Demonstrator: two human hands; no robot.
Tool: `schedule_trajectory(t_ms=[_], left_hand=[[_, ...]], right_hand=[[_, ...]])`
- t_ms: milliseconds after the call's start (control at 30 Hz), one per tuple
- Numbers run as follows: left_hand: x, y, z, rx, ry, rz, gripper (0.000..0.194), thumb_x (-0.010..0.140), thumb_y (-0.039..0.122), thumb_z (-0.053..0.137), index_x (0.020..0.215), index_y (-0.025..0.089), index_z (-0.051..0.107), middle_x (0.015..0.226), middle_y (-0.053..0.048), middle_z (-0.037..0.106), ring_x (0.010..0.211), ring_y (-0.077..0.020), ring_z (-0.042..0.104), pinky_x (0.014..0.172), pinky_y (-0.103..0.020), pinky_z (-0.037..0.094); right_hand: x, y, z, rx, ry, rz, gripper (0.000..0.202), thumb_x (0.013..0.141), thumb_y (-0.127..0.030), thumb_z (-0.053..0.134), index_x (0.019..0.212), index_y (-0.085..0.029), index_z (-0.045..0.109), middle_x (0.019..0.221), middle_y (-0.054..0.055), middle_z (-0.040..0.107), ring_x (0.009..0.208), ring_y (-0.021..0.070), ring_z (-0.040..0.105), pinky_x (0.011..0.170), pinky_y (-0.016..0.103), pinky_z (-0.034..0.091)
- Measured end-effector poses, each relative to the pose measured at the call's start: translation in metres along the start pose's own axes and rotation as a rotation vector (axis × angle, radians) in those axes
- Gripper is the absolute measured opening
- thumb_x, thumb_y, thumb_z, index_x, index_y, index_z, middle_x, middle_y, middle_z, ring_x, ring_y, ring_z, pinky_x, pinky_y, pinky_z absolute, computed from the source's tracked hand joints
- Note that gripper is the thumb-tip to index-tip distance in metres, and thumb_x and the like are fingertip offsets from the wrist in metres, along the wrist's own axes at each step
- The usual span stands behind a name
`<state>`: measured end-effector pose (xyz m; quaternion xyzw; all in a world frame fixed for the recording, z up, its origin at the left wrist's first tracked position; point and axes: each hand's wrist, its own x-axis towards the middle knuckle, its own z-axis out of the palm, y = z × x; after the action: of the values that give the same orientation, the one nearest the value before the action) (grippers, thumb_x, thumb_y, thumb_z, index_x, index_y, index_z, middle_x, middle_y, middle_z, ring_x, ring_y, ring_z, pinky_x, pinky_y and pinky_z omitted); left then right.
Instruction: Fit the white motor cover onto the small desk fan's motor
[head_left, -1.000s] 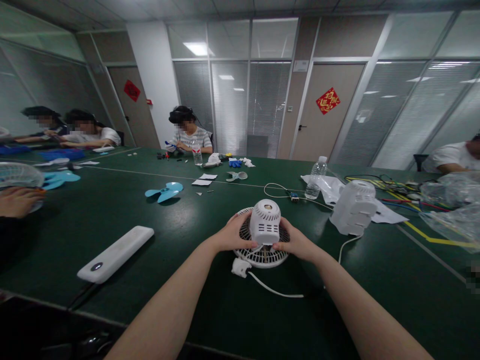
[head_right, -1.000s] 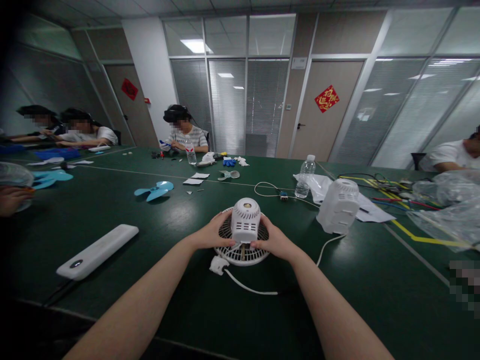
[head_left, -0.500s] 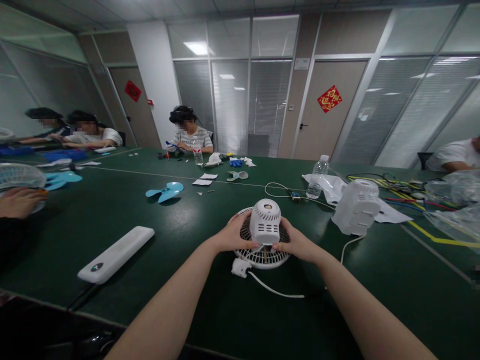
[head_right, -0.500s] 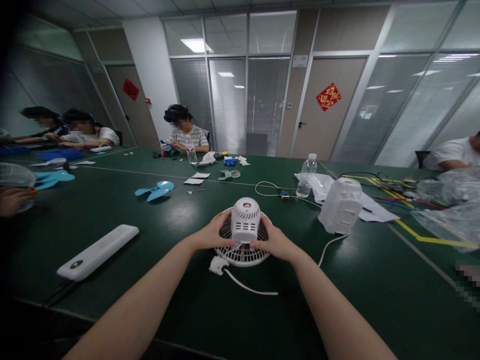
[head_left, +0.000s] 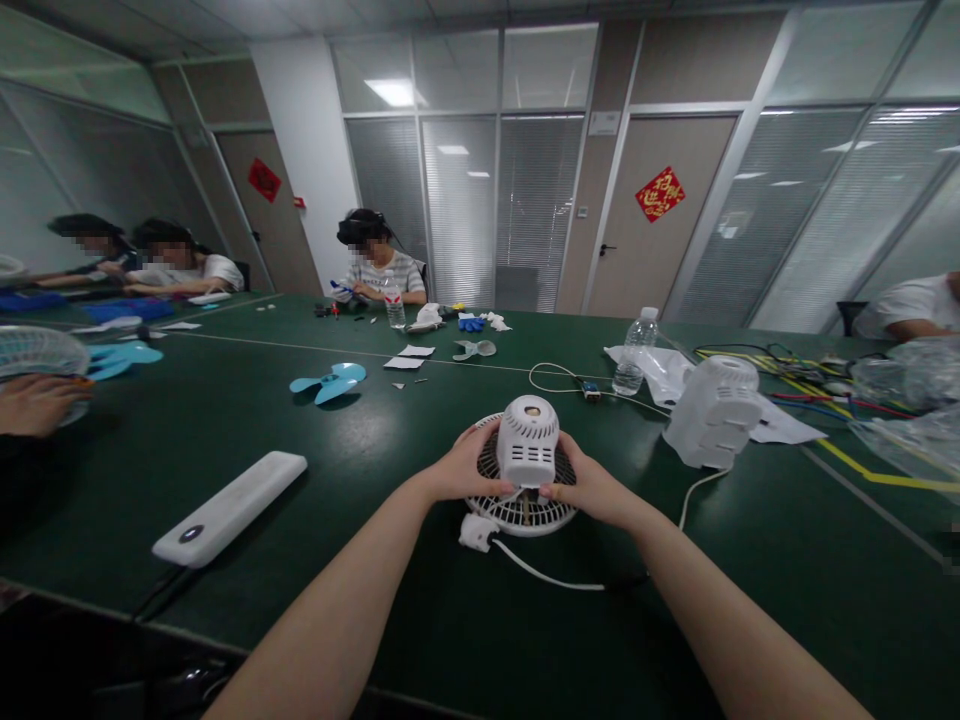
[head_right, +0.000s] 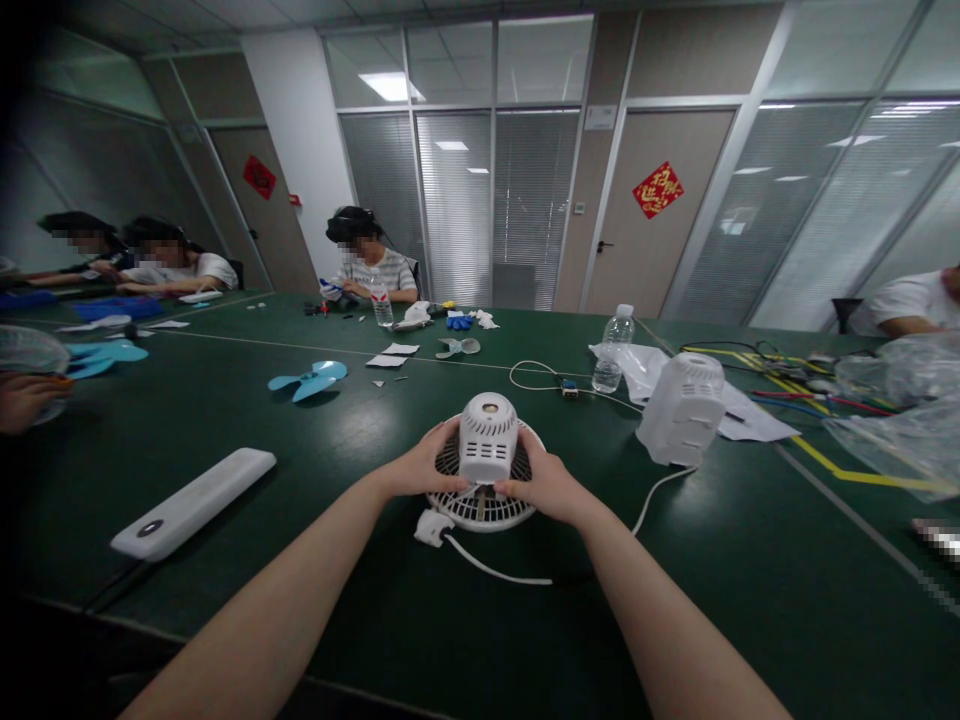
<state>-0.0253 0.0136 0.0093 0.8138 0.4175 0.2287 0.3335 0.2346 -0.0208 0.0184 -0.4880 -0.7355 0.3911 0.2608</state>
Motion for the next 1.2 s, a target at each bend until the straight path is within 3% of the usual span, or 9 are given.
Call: schedule_trajectory(t_ms=[133,300,533,733,933,1200], left_hand=[[0.000,0.007,0.000,0.031,0.012,0.015,0.114,0.060,0.055,0.073,0.150,0.026,0.009,0.154,-0.012,0.022,0.142,-0.0405,0.014,0.112,-0.062,0.018],[0.000,0.011,0.002,0.061,0.048,0.083,0.111,0.060,0.053,0.073,0.149,0.025,0.014,0.153,-0.012,0.027,0.140,-0.0394,0.021,0.113,-0.060,0.014],[-0.002,0.008,0.003,0.027,0.070,0.050,0.108,0.062,0.055,0.074,0.148,0.026,0.017,0.153,-0.011,0.026,0.141,-0.0369,0.020,0.113,-0.057,0.020],[-0.001,0.006,0.002,0.008,0.038,0.014,0.109,0.062,0.053,0.074,0.149,0.027,0.013,0.154,-0.011,0.024,0.141,-0.0393,0.016,0.111,-0.061,0.022],[-0.001,0.006,0.003,-0.002,0.037,0.019,0.112,0.062,0.052,0.075,0.150,0.029,0.009,0.154,-0.012,0.021,0.141,-0.0401,0.015,0.111,-0.062,0.020],[0.001,0.004,0.004,0.068,0.041,0.091,0.112,0.063,0.056,0.072,0.150,0.023,0.010,0.155,-0.012,0.022,0.143,-0.0359,0.016,0.116,-0.056,0.010]], right_hand=[[0.003,0.005,0.000,0.026,0.007,-0.042,0.095,0.068,-0.041,0.077,0.144,-0.028,0.023,0.142,0.010,0.042,0.131,0.0336,0.041,0.109,0.057,0.031],[0.004,0.007,-0.001,0.016,0.023,-0.061,0.097,0.064,-0.044,0.079,0.144,-0.026,0.026,0.144,0.011,0.041,0.133,0.0346,0.038,0.112,0.056,0.027],[-0.002,0.005,-0.013,0.114,-0.127,-0.041,0.104,0.068,-0.046,0.077,0.149,-0.025,0.016,0.148,0.010,0.035,0.136,0.0303,0.034,0.113,0.053,0.026],[-0.004,0.005,-0.018,0.203,-0.192,-0.049,0.093,0.074,-0.048,0.072,0.148,-0.027,0.020,0.152,0.008,0.029,0.137,0.0274,0.033,0.113,0.049,0.028],[0.002,0.011,-0.010,0.175,-0.098,-0.123,0.093,0.079,-0.049,0.068,0.149,-0.031,0.010,0.150,0.008,0.035,0.139,0.0265,0.030,0.113,0.052,0.024],[0.004,0.011,-0.008,0.096,-0.033,-0.173,0.088,0.079,-0.040,0.070,0.147,-0.025,0.016,0.146,0.012,0.041,0.136,0.0266,0.037,0.113,0.052,0.027]])
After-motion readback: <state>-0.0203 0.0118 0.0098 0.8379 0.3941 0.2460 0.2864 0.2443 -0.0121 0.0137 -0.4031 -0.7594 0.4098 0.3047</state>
